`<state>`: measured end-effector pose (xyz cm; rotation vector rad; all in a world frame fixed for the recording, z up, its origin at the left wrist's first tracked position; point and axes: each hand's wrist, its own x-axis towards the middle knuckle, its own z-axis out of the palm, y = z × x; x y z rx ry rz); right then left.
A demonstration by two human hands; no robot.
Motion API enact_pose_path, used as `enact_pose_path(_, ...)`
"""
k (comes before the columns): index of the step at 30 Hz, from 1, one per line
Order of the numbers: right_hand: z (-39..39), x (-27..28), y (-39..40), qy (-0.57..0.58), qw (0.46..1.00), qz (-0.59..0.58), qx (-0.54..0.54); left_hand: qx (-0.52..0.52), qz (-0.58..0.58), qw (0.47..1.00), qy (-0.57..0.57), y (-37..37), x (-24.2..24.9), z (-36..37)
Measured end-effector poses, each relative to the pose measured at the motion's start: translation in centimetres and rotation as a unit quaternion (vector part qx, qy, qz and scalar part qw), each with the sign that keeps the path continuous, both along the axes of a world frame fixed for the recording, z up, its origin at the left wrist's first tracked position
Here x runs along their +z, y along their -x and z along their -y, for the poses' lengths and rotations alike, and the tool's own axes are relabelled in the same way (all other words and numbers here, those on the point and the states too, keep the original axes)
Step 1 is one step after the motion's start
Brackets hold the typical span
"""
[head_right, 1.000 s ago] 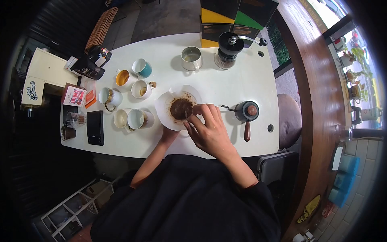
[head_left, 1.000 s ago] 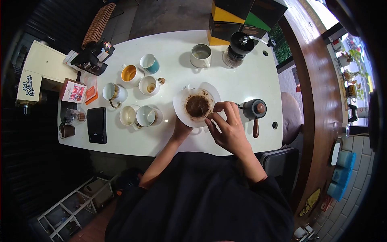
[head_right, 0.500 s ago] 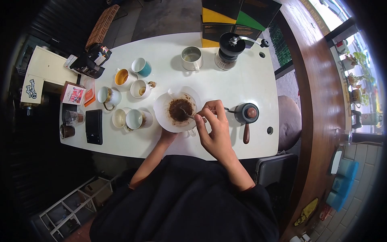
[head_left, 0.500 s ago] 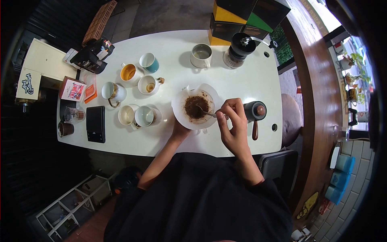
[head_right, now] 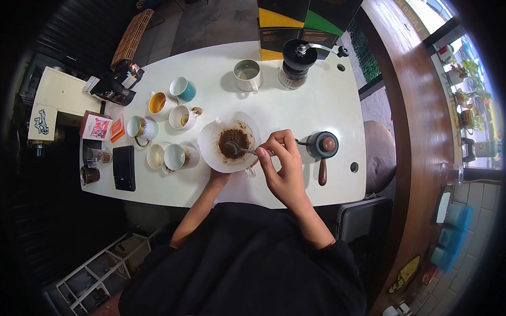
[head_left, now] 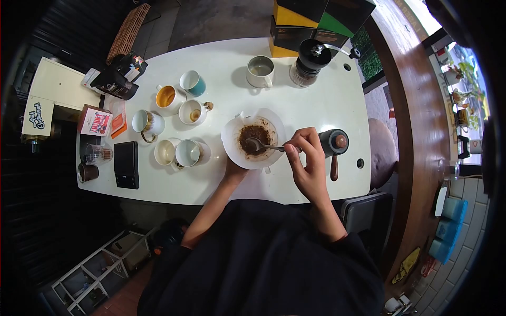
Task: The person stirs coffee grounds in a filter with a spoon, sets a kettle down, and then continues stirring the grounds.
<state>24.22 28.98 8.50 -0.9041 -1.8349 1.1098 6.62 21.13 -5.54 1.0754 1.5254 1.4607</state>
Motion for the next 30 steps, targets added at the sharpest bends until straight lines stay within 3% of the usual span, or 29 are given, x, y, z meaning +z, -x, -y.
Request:
enact_pose_path(8,0.2,0.8,-0.1,-0.009,0.999,0.031,0.014,-0.006,-0.071,0.997,-0.013,0.5,-1.6,0.2)
enact_pose_path(10,0.4,1.0,0.0,-0.005,0.999,0.034,0.017,-0.006,0.000,1.000,-0.023,0.4,-1.4,0.1)
enact_pose_path(17,0.6,0.8,0.1,-0.043,0.998,0.047,0.006,-0.010,0.016,1.000,-0.004,0.4,-0.7,-0.3)
enact_pose_path(22,0.1,1.4,-0.1,-0.111,0.989,0.094,-0.013,0.007,-0.076,0.997,-0.026,0.5,-0.6,-0.2)
enact_pose_path(26,-0.4,2.2,-0.4,-0.222,0.964,0.146,-0.016,0.013,-0.065,0.997,-0.039,0.4,-0.9,-0.3)
enact_pose_path(30,-0.6,2.4,-0.2,-0.259,0.949,0.181,0.000,0.014,-0.052,0.997,-0.051,0.3,-1.1,-0.4)
